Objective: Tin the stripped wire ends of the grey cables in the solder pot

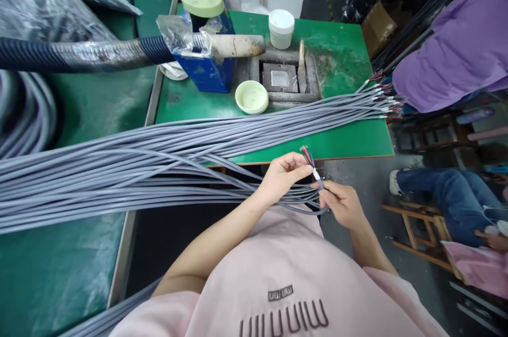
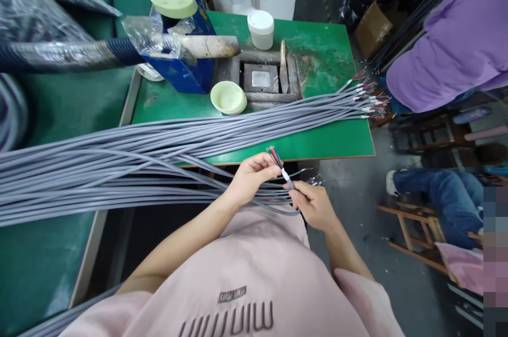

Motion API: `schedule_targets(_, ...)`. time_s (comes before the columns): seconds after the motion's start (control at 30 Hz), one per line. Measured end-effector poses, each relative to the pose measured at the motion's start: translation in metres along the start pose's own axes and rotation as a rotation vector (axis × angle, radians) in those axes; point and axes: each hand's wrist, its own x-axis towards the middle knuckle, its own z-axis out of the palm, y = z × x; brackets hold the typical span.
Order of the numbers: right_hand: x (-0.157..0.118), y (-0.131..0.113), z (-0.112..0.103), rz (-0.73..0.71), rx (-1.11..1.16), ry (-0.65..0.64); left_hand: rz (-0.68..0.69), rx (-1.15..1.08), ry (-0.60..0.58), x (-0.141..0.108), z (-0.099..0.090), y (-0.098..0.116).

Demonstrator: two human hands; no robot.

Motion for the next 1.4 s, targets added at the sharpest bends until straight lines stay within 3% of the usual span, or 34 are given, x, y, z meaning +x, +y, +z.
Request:
schedule_targets(0.2, 0.002, 0.003, 0.004, -0.011, -0.03, 0.021, 0.035, 0.037, 0.157, 0.001, -0.004, 0.006)
schedule_targets(0.57, 0.001, -0.001, 0.006, 0.004, -0.045, 0.015, 0.06, 0.106, 0.24, 0.002, 0.0, 0.009)
schedule_targets(0.8, 0.007, -0.002, 0.006, 0.062, 0.056, 0.107, 0.21, 0.234, 0.298, -0.005, 0.0, 0.0)
schedule_targets(0.97, 0.019, -0.005, 0.008, 0.133, 0.338, 0.057, 0.302, 0.405, 0.224, -0.013, 0.009, -0.01)
schedule_targets(1.03, 0.024, -0.007, 0.012, 0.135, 0.368, 0.108, 0.295, 0.406, 0.167, -0.015, 0.013, -0.016)
schedule_targets(1.2, 0.028, -0.009, 0.022, 0.07, 0.313, 0.354, 0.154, 0.244, 0.142, -0.015, 0.018, -0.029)
schedule_targets(1.3, 0.024, -0.006, 0.022, 0.006, 0.275, 0.377, 0.121, 0.194, 0.189, -0.013, 0.019, -0.027)
schedule_targets(1.4, 0.021, -0.003, 0.017, -0.044, 0.136, 0.361, 0.174, 0.215, 0.172, -0.012, 0.018, -0.024)
